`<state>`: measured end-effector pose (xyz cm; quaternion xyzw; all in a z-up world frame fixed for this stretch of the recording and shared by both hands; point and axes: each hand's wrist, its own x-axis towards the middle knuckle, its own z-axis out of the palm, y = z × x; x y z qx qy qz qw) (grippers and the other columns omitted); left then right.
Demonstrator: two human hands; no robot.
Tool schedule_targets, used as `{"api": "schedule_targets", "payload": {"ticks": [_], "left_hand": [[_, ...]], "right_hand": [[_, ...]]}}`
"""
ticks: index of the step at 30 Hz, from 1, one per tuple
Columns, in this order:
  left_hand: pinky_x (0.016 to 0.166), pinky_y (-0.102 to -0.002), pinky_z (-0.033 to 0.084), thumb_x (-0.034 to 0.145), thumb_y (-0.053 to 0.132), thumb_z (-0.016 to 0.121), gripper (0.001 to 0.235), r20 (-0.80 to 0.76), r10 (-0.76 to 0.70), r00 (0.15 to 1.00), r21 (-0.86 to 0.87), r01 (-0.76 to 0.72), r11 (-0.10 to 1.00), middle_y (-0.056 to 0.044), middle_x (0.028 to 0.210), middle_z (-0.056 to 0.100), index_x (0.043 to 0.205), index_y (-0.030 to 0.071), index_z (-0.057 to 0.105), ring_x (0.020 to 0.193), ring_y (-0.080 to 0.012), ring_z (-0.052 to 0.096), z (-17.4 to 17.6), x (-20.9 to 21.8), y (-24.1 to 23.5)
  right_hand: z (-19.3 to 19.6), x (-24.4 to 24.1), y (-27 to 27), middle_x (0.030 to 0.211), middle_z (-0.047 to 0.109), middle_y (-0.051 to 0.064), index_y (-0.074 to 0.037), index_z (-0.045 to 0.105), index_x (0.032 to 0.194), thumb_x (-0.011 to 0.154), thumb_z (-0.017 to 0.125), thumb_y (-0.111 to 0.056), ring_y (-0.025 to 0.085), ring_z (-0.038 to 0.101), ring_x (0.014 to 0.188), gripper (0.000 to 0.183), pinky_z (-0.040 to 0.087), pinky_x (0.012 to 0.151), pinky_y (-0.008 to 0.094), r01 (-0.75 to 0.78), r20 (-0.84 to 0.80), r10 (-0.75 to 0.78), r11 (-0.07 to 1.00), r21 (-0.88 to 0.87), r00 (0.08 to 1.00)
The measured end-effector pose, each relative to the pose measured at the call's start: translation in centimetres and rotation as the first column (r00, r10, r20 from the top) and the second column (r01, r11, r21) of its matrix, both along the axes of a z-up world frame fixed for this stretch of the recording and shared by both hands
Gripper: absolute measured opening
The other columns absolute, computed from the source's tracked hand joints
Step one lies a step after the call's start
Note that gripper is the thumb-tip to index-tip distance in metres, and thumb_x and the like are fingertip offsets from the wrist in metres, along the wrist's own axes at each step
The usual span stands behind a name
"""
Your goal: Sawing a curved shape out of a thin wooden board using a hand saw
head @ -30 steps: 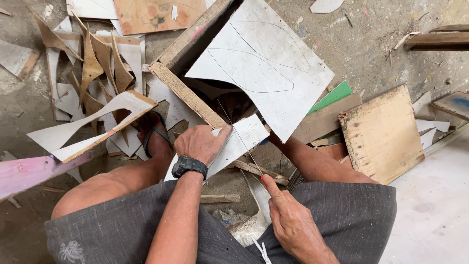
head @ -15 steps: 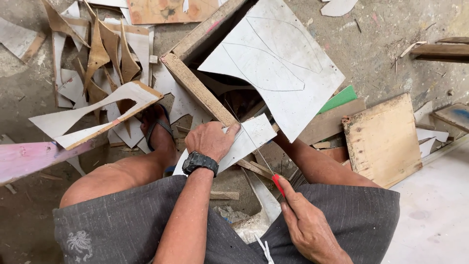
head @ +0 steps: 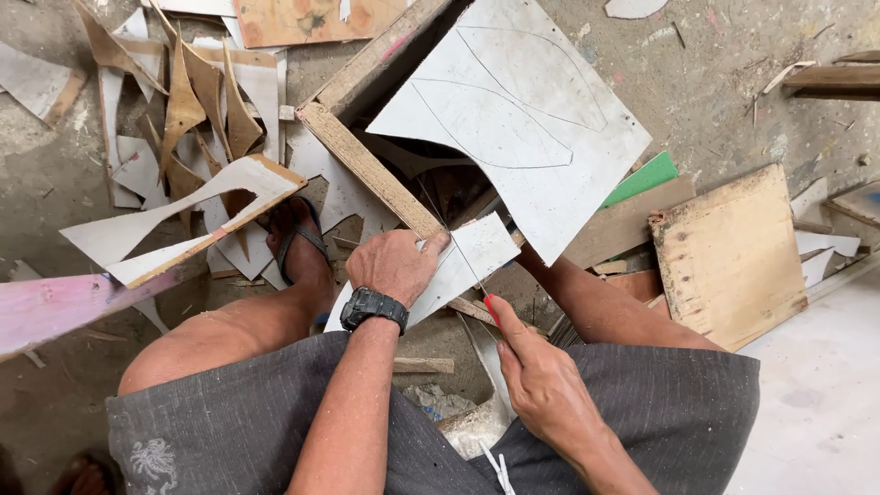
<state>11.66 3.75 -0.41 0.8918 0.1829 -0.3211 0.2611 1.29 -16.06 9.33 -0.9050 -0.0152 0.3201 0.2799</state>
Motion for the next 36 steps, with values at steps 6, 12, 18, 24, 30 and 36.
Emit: {"api": "schedule_targets", "payload": {"ticks": [6, 12, 18, 24, 30, 36], "left_hand": [[0.057, -0.052, 0.041, 0.091, 0.075, 0.054, 0.062, 0.125, -0.012, 0.992, 0.021, 0.009, 1.000, -0.007, 0.072, 0.067, 0.068, 0.018, 0.066, 0.069, -0.0373, 0.060, -2.8, -0.3, 0.0], [0.057, -0.053, 0.043, 0.092, 0.071, 0.055, 0.060, 0.095, -0.005, 0.995, -0.004, 0.005, 1.000, -0.008, 0.072, 0.067, 0.072, 0.018, 0.073, 0.067, -0.0375, 0.061, -1.9, -1.1, 0.0], [0.069, -0.056, 0.048, 0.091, 0.073, 0.049, 0.062, 0.022, 0.033, 0.999, -0.029, -0.033, 0.999, -0.015, 0.088, 0.074, 0.083, 0.018, 0.077, 0.082, -0.0444, 0.066, -1.0, -0.4, -0.1], [0.069, -0.056, 0.048, 0.091, 0.075, 0.048, 0.063, 0.005, 0.048, 0.999, -0.003, -0.048, 0.999, -0.014, 0.092, 0.075, 0.083, 0.020, 0.078, 0.086, -0.0432, 0.067, -0.2, -0.7, -0.4], [0.066, -0.052, 0.045, 0.091, 0.075, 0.050, 0.061, 0.042, 0.059, 0.997, 0.010, -0.060, 0.998, -0.011, 0.085, 0.073, 0.078, 0.020, 0.074, 0.079, -0.0392, 0.066, -0.7, -0.2, -0.4], [0.070, -0.058, 0.049, 0.091, 0.073, 0.051, 0.060, 0.053, 0.086, 0.995, -0.014, -0.085, 0.996, -0.016, 0.095, 0.076, 0.092, 0.021, 0.082, 0.088, -0.0459, 0.068, -0.7, -1.1, -0.7]], "right_hand": [[1.5, -0.5, -0.6, 0.146, 0.064, 0.012, -0.016, 0.036, 0.159, 0.101, 0.046, -0.012, 0.030, 0.066, 0.126, 0.059, 0.049, 0.100, 0.036, -0.013, 0.173, -0.014, 0.988, 0.154, 0.985], [1.7, -1.5, -0.4, 0.079, 0.057, 0.005, -0.026, 0.032, 0.163, 0.103, 0.047, -0.020, 0.024, 0.058, 0.069, 0.063, 0.050, 0.070, 0.038, 0.009, 0.042, -0.009, 1.000, 0.003, 0.999], [0.2, -1.0, 0.2, 0.078, 0.060, 0.007, -0.021, 0.036, 0.161, 0.102, 0.046, -0.017, 0.026, 0.057, 0.066, 0.059, 0.047, 0.066, 0.038, 0.013, 0.059, -0.014, 1.000, 0.009, 0.998], [-2.5, 1.5, 1.0, 0.084, 0.060, 0.012, -0.024, 0.029, 0.162, 0.104, 0.043, -0.017, 0.036, 0.059, 0.071, 0.060, 0.048, 0.070, 0.048, -0.041, 0.053, 0.040, 0.999, 0.002, 0.998], [1.2, -1.7, -1.1, 0.136, 0.067, 0.011, -0.021, 0.037, 0.160, 0.102, 0.045, -0.019, 0.030, 0.067, 0.116, 0.058, 0.050, 0.093, 0.037, 0.023, 0.107, -0.029, 0.998, 0.060, 0.994], [0.8, -1.7, -1.1, 0.083, 0.063, 0.009, -0.027, 0.030, 0.163, 0.102, 0.046, -0.021, 0.034, 0.064, 0.073, 0.064, 0.050, 0.067, 0.042, -0.038, 0.014, 0.039, 0.997, -0.066, 0.999]]}}
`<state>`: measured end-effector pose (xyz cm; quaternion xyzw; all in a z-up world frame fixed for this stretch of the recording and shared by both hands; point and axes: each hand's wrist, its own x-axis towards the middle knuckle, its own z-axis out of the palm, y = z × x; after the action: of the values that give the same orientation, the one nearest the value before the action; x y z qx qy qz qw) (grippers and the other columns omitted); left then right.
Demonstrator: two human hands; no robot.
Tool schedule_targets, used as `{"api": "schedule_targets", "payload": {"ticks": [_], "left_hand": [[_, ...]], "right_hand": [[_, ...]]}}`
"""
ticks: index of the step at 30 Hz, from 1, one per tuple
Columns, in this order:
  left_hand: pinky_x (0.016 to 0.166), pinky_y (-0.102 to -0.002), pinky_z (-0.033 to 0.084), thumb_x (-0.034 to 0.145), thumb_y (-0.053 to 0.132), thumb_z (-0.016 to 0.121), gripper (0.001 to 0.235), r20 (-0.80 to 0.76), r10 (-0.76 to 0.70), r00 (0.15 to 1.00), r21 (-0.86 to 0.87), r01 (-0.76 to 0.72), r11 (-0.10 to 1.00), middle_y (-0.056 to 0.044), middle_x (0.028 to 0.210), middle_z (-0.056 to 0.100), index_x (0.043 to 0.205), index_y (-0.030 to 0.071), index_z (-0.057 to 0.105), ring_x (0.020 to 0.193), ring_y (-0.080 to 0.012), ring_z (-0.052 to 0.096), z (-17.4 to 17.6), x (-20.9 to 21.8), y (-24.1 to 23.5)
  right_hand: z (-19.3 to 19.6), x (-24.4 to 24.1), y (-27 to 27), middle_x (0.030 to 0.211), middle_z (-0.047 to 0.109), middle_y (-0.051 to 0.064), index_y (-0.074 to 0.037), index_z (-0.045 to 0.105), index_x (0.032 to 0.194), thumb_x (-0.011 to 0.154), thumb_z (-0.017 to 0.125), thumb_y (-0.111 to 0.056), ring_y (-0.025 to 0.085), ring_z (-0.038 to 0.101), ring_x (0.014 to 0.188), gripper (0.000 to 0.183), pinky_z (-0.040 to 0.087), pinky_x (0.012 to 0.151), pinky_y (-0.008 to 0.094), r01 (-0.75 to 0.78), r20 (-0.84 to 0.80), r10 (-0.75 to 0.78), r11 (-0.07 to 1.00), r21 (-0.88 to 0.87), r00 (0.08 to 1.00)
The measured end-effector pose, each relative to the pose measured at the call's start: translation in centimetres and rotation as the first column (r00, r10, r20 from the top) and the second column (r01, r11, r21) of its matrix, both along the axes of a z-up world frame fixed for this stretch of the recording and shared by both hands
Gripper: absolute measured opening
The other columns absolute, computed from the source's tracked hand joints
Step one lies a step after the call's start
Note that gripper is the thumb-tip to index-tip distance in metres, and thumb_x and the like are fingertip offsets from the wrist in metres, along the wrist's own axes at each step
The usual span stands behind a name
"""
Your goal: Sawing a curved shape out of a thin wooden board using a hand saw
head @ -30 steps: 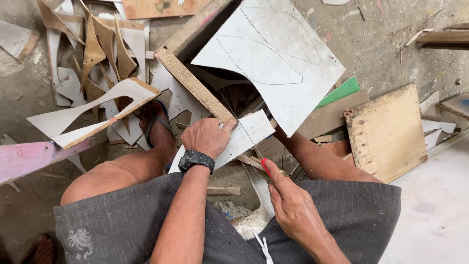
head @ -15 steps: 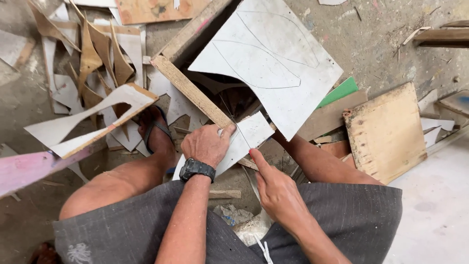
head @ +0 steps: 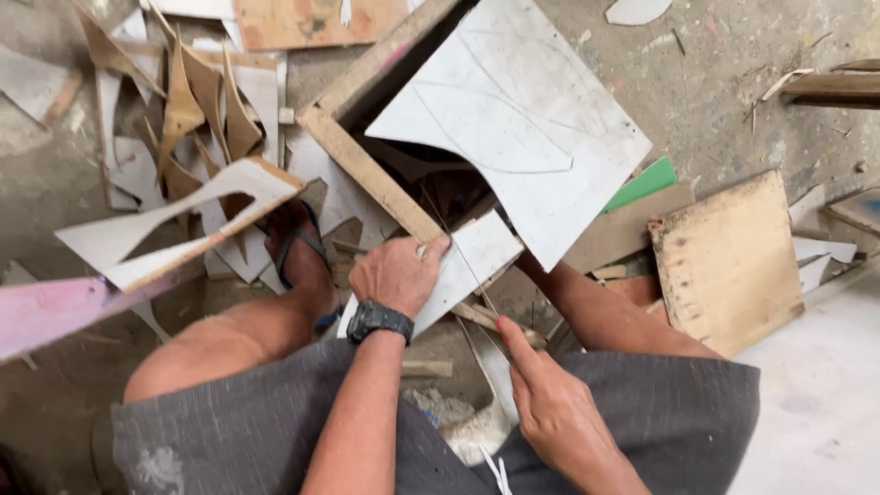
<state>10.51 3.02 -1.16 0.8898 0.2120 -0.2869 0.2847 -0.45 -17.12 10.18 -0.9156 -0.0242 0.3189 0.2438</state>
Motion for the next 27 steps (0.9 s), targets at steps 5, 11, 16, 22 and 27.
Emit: {"api": "schedule_targets", "payload": {"ticks": [5, 11, 16, 22, 27], "left_hand": [[0.078, -0.059, 0.051, 0.090, 0.074, 0.048, 0.062, -0.018, 0.007, 1.000, -0.012, -0.007, 1.000, -0.014, 0.102, 0.075, 0.105, 0.023, 0.080, 0.095, -0.0446, 0.067, 0.4, 0.4, 0.1], [0.076, -0.059, 0.051, 0.092, 0.072, 0.048, 0.060, -0.009, 0.002, 1.000, -0.026, -0.003, 1.000, -0.015, 0.103, 0.075, 0.106, 0.023, 0.079, 0.094, -0.0442, 0.067, 0.3, 1.0, 0.0], [0.074, -0.053, 0.047, 0.092, 0.074, 0.048, 0.061, -0.058, 0.044, 0.997, -0.036, -0.046, 0.998, -0.011, 0.094, 0.075, 0.088, 0.020, 0.076, 0.089, -0.0376, 0.067, -0.2, 0.0, -0.1], [0.065, -0.046, 0.044, 0.093, 0.076, 0.048, 0.062, 0.001, 0.011, 1.000, 0.012, -0.011, 1.000, -0.005, 0.072, 0.067, 0.081, 0.021, 0.075, 0.071, -0.0291, 0.060, -0.2, 0.4, -0.1], [0.066, -0.058, 0.049, 0.092, 0.076, 0.046, 0.066, 0.052, 0.001, 0.999, -0.005, -0.001, 1.000, -0.013, 0.093, 0.074, 0.102, 0.020, 0.080, 0.083, -0.0434, 0.066, -1.2, -0.4, 0.0]], "right_hand": [[-2.4, 3.5, 2.1, 0.077, 0.061, 0.010, -0.024, 0.022, 0.166, 0.103, 0.043, -0.017, 0.031, 0.057, 0.065, 0.066, 0.045, 0.065, 0.047, -0.024, -0.063, 0.025, 1.000, 0.012, 0.998], [0.2, 4.7, 3.1, 0.088, 0.073, 0.015, -0.022, 0.032, 0.161, 0.104, 0.041, -0.021, 0.033, 0.064, 0.070, 0.058, 0.047, 0.067, 0.045, 0.033, -0.005, -0.033, 0.998, 0.052, 0.999], [1.8, 0.0, 0.2, 0.146, 0.066, 0.004, -0.021, 0.036, 0.159, 0.101, 0.043, -0.021, 0.027, 0.069, 0.119, 0.058, 0.050, 0.094, 0.037, 0.095, -0.014, -0.094, 0.990, 0.105, 0.995], [1.8, -2.0, -2.7, 0.146, 0.065, 0.004, -0.025, 0.032, 0.161, 0.100, 0.045, -0.019, 0.027, 0.069, 0.118, 0.062, 0.050, 0.094, 0.034, 0.050, -0.023, -0.048, 0.995, 0.085, 0.999], [1.7, 0.6, -0.7, 0.146, 0.065, 0.006, -0.024, 0.040, 0.158, 0.100, 0.046, -0.021, 0.029, 0.068, 0.124, 0.058, 0.051, 0.094, 0.036, 0.069, -0.057, -0.064, 0.993, 0.095, 0.996]]}}
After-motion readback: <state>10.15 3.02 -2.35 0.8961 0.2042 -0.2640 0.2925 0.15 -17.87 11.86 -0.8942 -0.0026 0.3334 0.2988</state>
